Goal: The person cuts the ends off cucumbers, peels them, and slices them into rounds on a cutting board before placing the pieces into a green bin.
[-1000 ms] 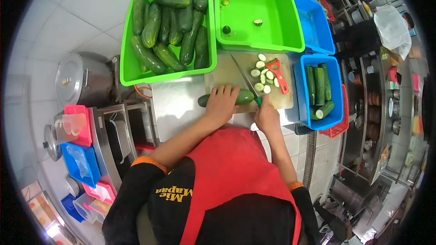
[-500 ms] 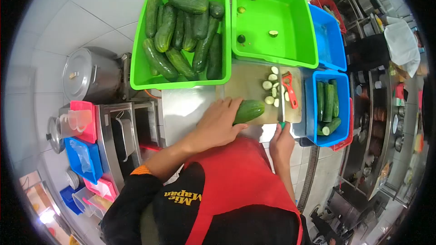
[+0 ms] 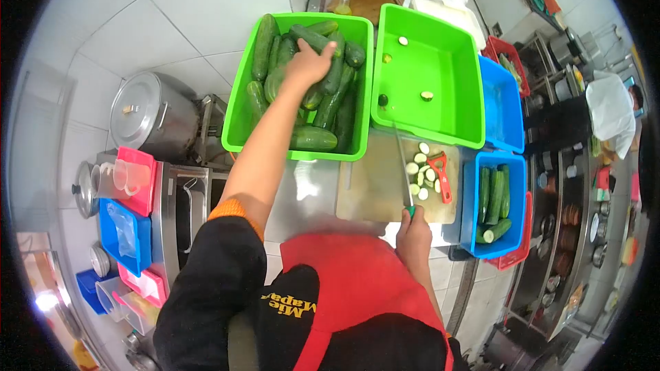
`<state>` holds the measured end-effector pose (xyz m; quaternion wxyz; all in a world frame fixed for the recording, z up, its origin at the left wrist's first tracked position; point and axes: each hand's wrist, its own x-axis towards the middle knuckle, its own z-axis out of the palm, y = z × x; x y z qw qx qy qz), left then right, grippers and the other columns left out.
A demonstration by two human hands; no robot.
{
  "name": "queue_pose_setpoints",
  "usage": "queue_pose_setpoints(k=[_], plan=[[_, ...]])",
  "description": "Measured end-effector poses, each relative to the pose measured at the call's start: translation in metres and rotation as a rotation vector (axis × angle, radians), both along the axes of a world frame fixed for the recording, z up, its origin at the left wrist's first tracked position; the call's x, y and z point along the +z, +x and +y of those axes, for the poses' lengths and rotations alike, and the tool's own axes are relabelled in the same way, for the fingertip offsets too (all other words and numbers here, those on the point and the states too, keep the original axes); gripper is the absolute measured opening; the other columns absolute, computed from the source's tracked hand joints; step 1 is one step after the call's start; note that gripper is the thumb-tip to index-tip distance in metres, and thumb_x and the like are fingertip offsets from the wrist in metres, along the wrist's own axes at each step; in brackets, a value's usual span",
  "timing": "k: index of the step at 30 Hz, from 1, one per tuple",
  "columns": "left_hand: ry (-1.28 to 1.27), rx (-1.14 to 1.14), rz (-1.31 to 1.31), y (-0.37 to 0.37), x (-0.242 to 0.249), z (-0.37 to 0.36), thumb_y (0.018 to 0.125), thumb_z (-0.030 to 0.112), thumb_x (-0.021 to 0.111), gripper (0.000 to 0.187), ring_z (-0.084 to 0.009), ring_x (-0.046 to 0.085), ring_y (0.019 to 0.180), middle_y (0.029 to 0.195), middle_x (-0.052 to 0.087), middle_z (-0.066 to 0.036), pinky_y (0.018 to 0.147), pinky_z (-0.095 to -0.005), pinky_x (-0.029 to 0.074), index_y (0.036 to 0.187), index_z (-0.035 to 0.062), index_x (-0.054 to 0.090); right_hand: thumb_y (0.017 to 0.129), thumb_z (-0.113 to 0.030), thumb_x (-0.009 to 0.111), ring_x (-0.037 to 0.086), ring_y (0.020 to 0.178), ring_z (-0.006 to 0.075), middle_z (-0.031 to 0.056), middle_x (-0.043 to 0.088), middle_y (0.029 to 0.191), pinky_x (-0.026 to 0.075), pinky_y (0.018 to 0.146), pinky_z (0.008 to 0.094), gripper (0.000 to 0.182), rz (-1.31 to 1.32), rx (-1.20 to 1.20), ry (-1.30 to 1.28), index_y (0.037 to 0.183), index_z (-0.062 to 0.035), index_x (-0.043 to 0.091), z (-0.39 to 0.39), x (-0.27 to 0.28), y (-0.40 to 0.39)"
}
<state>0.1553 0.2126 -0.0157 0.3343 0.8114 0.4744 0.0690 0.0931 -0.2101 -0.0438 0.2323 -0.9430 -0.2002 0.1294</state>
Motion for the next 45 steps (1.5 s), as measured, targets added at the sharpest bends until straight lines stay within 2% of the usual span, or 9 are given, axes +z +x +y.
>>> queue_pose_setpoints(k=[2,5,9,14,16,19,22,28,45], plan=[[-0.017,0.146,-0.093,0.02,-0.002,0.0,0.084,0.07,0.056,0.116,-0.0467,0.046,0.134,0.151,0.035,-0.036,0.109,-0.0461,0.042,0.156,-0.0068,0.008,0.102,-0.022,0.053,0.063,0.072,0.0501,0.0275,0.065,0.078,0.046,0.061,0.0584,0.019,-0.007,0.073,0.042,0.103,-0.0036,0.05,0.003,-0.009,0.003],[-0.08,0.26,-0.225,0.034,-0.011,0.008,0.084,0.051,0.065,0.104,-0.0446,0.05,0.131,0.145,0.043,-0.034,0.107,-0.0468,0.043,0.154,-0.0073,0.014,0.102,-0.022,0.053,0.062,0.073,0.0508,0.0277,0.065,0.078,0.046,0.062,0.0581,0.019,-0.01,0.084,0.071,0.103,-0.0032,0.05,0.001,-0.014,0.006],[-0.798,0.092,-0.873,-0.01,-0.007,0.015,0.091,0.012,0.055,0.049,-0.0225,0.063,0.1,0.114,0.059,-0.012,0.078,-0.0397,0.055,0.138,0.005,0.047,0.102,-0.022,0.052,0.062,0.075,0.0512,0.0275,0.066,0.08,0.046,0.064,0.0575,0.019,0.015,-0.013,0.085,0.108,-0.0033,0.051,-0.016,-0.021,0.003],[-1.04,-0.177,-1.111,-0.097,0.052,-0.079,0.098,0.035,0.059,0.042,-0.0189,0.064,0.077,0.1,0.065,-0.011,0.065,-0.0336,0.054,0.123,0.0019,0.055,0.102,-0.023,0.051,0.063,0.077,0.051,0.0275,0.066,0.081,0.046,0.065,0.0573,0.021,0.086,-0.049,0.113,0.111,-0.004,0.052,-0.044,-0.035,-0.007],[-1.043,-0.286,-0.834,-0.118,0.048,-0.098,0.099,0.047,0.055,0.053,-0.0187,0.065,0.079,0.094,0.066,-0.01,0.065,-0.0318,0.054,0.128,0.0026,0.057,0.102,-0.025,0.05,0.063,0.078,0.051,0.0279,0.066,0.082,0.047,0.066,0.0578,0.023,0.108,0.058,0.016,0.112,-0.0048,0.052,-0.046,-0.033,-0.005],[-0.826,-0.527,-0.542,-0.132,0.045,-0.163,0.097,0.044,0.063,0.05,-0.011,0.061,0.074,0.088,0.066,-0.005,0.061,-0.0259,0.05,0.123,0.0017,0.058,0.102,-0.028,0.049,0.064,0.08,0.0508,0.0288,0.067,0.083,0.048,0.07,0.0586,0.026,0.135,0.028,-0.105,0.111,-0.0035,0.052,-0.043,-0.033,-0.006],[-0.356,-0.702,-0.235,-0.144,0.017,-0.219,0.091,0.035,0.07,0.053,-0.0273,0.068,0.089,0.1,0.068,-0.014,0.077,-0.0387,0.053,0.128,0.001,0.055,0.102,-0.027,0.048,0.065,0.08,0.0508,0.0294,0.067,0.083,0.049,0.071,0.059,0.026,0.127,-0.005,-0.138,0.108,-0.0021,0.051,-0.038,-0.037,0.001],[0.215,-0.713,0.114,-0.14,-0.068,-0.256,0.084,0.032,0.073,0.061,-0.0354,0.054,0.114,0.121,0.056,-0.017,0.095,-0.049,0.045,0.134,0.0053,0.05,0.102,-0.022,0.049,0.065,0.076,0.05,0.0296,0.067,0.082,0.05,0.066,0.0586,0.023,0.076,0.03,-0.147,0.103,0.0002,0.046,-0.028,-0.03,-0.004],[0.278,-0.779,0.054,-0.114,-0.077,-0.268,0.087,0.024,0.07,0.056,-0.0366,0.053,0.113,0.121,0.055,-0.017,0.095,-0.0522,0.043,0.136,0.0049,0.049,0.101,-0.021,0.049,0.068,0.076,0.0489,0.0299,0.067,0.085,0.054,0.069,0.0572,0.025,0.144,0.106,-0.329,0.103,0.0036,0.044,-0.041,0.02,-0.015]])
